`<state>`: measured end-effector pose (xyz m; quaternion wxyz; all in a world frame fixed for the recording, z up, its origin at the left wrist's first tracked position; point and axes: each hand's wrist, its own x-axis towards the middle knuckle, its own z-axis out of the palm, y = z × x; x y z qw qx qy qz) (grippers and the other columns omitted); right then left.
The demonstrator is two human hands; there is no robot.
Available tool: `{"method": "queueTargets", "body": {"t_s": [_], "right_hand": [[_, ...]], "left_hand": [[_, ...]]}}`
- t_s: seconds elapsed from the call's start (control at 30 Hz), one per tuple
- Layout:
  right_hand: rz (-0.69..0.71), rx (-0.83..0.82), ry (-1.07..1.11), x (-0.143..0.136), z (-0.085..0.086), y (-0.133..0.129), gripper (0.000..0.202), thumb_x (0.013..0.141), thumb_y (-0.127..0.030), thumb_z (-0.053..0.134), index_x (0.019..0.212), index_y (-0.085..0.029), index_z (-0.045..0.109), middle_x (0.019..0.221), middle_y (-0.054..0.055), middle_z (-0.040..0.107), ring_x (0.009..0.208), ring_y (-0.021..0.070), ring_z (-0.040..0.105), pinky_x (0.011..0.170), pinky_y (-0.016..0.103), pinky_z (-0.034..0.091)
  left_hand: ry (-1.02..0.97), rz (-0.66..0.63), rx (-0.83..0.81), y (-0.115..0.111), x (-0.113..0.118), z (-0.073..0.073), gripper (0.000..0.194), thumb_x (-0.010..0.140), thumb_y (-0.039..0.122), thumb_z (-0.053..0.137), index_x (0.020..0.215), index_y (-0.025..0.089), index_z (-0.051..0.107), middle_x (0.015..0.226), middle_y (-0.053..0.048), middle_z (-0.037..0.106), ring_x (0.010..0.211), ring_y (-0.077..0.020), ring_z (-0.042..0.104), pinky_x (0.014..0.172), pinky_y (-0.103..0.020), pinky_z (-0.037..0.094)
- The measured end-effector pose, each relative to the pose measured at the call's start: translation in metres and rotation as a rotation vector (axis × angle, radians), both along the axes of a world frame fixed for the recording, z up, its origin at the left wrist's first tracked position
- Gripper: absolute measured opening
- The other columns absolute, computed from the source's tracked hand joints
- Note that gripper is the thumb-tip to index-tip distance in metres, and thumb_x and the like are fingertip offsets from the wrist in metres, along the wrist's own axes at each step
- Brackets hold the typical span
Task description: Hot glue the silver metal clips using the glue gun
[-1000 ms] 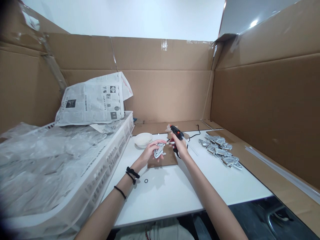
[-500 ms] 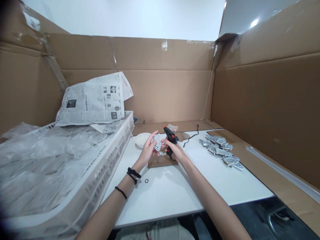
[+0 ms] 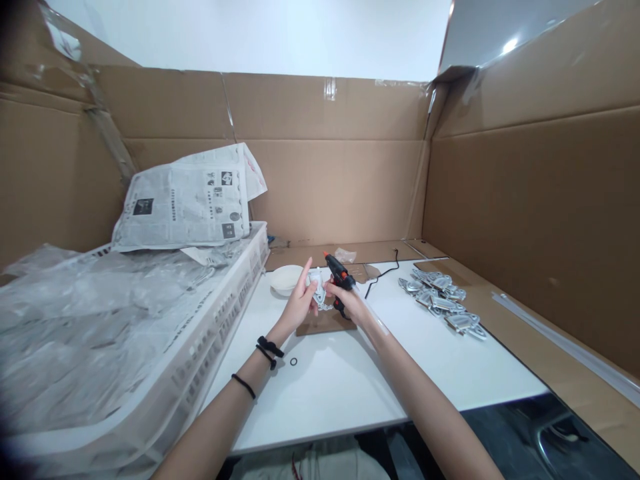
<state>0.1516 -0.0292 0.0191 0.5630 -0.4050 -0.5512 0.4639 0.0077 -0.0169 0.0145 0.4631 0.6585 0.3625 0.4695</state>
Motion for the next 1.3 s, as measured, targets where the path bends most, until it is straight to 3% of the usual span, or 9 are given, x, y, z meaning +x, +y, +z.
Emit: {"method": "queueTargets", "body": {"t_s": [0.33, 0.5, 0.63, 0.73, 0.87, 0.97, 1.07, 1.17, 1.3], "right_hand": [[-0.075, -0.145, 0.039, 0.011, 0.006, 0.003, 0.039, 0.055, -0.042, 0.074, 0.074, -0.019, 0.050, 0.060, -0.003, 0.048, 0.053, 0.0100, 0.042, 0.050, 0.024, 0.032], [-0.042, -0.143, -0.049, 0.017, 0.005, 0.006, 0.033, 0.056, -0.040, 0.071, 0.071, -0.018, 0.052, 0.058, -0.002, 0.049, 0.052, 0.0104, 0.043, 0.049, 0.025, 0.032], [-0.061, -0.174, -0.055, 0.016, 0.006, 0.005, 0.032, 0.056, -0.040, 0.070, 0.072, -0.018, 0.052, 0.055, -0.003, 0.048, 0.051, 0.0101, 0.043, 0.049, 0.024, 0.031], [-0.092, -0.195, -0.029, 0.017, 0.007, 0.005, 0.034, 0.056, -0.039, 0.071, 0.073, -0.018, 0.052, 0.056, -0.004, 0.047, 0.051, 0.0098, 0.042, 0.049, 0.024, 0.030], [-0.058, -0.184, -0.011, 0.021, 0.005, 0.007, 0.034, 0.057, -0.040, 0.071, 0.072, -0.018, 0.051, 0.058, -0.004, 0.047, 0.052, 0.0093, 0.041, 0.050, 0.024, 0.028], [-0.021, -0.175, -0.041, 0.022, 0.003, 0.007, 0.034, 0.058, -0.040, 0.071, 0.072, -0.017, 0.051, 0.058, -0.003, 0.046, 0.053, 0.0096, 0.041, 0.051, 0.024, 0.029], [-0.006, -0.173, -0.077, 0.020, 0.005, 0.005, 0.033, 0.058, -0.041, 0.070, 0.071, -0.017, 0.051, 0.058, -0.003, 0.047, 0.054, 0.0098, 0.041, 0.052, 0.025, 0.030], [-0.029, -0.187, -0.089, 0.019, 0.009, 0.004, 0.034, 0.057, -0.041, 0.070, 0.073, -0.017, 0.052, 0.059, -0.002, 0.048, 0.055, 0.0105, 0.042, 0.053, 0.025, 0.030], [-0.023, -0.171, -0.080, 0.020, 0.011, 0.004, 0.033, 0.057, -0.039, 0.069, 0.075, -0.018, 0.052, 0.059, -0.003, 0.048, 0.055, 0.0111, 0.042, 0.054, 0.026, 0.030]], "left_hand": [[0.168, 0.272, 0.094, 0.002, -0.009, 0.003, 0.067, 0.093, 0.049, 0.037, 0.152, 0.024, 0.016, 0.074, 0.001, 0.059, 0.047, -0.0079, 0.046, 0.057, -0.022, 0.042], [-0.222, 0.212, -0.075, 0.012, -0.014, 0.012, 0.057, 0.092, 0.052, 0.035, 0.142, 0.024, 0.039, 0.076, 0.000, 0.048, 0.055, -0.0077, 0.038, 0.054, -0.019, 0.035], [-0.355, 0.015, -0.142, 0.010, -0.019, 0.021, 0.068, 0.090, 0.063, 0.020, 0.088, 0.014, 0.067, 0.057, 0.000, 0.035, 0.050, -0.0098, 0.032, 0.051, -0.022, 0.033], [0.022, 0.219, 0.005, 0.005, -0.022, 0.020, 0.071, 0.091, 0.062, 0.017, 0.045, 0.016, 0.046, 0.049, -0.004, 0.037, 0.051, -0.0126, 0.039, 0.058, -0.026, 0.037], [0.405, 0.542, 0.210, 0.004, -0.023, 0.012, 0.053, 0.090, 0.057, 0.036, 0.080, 0.016, 0.068, 0.075, -0.010, 0.060, 0.076, -0.0210, 0.056, 0.074, -0.032, 0.041], [0.154, 0.407, 0.084, 0.009, -0.022, 0.012, 0.062, 0.090, 0.063, 0.028, 0.126, 0.020, 0.056, 0.077, -0.006, 0.057, 0.065, -0.0150, 0.053, 0.062, -0.025, 0.038], [-0.084, 0.148, -0.106, 0.013, -0.022, 0.017, 0.077, 0.089, 0.067, 0.010, 0.100, 0.015, 0.067, 0.057, -0.001, 0.041, 0.045, -0.0101, 0.033, 0.048, -0.023, 0.027], [0.067, 0.235, -0.071, 0.012, -0.024, 0.018, 0.076, 0.091, 0.060, 0.010, 0.051, 0.014, 0.055, 0.051, -0.005, 0.044, 0.048, -0.0116, 0.038, 0.053, -0.026, 0.032], [0.243, 0.444, 0.055, 0.010, -0.023, 0.014, 0.058, 0.093, 0.055, 0.026, 0.084, 0.016, 0.068, 0.066, -0.006, 0.058, 0.062, -0.0150, 0.049, 0.066, -0.027, 0.037]]}}
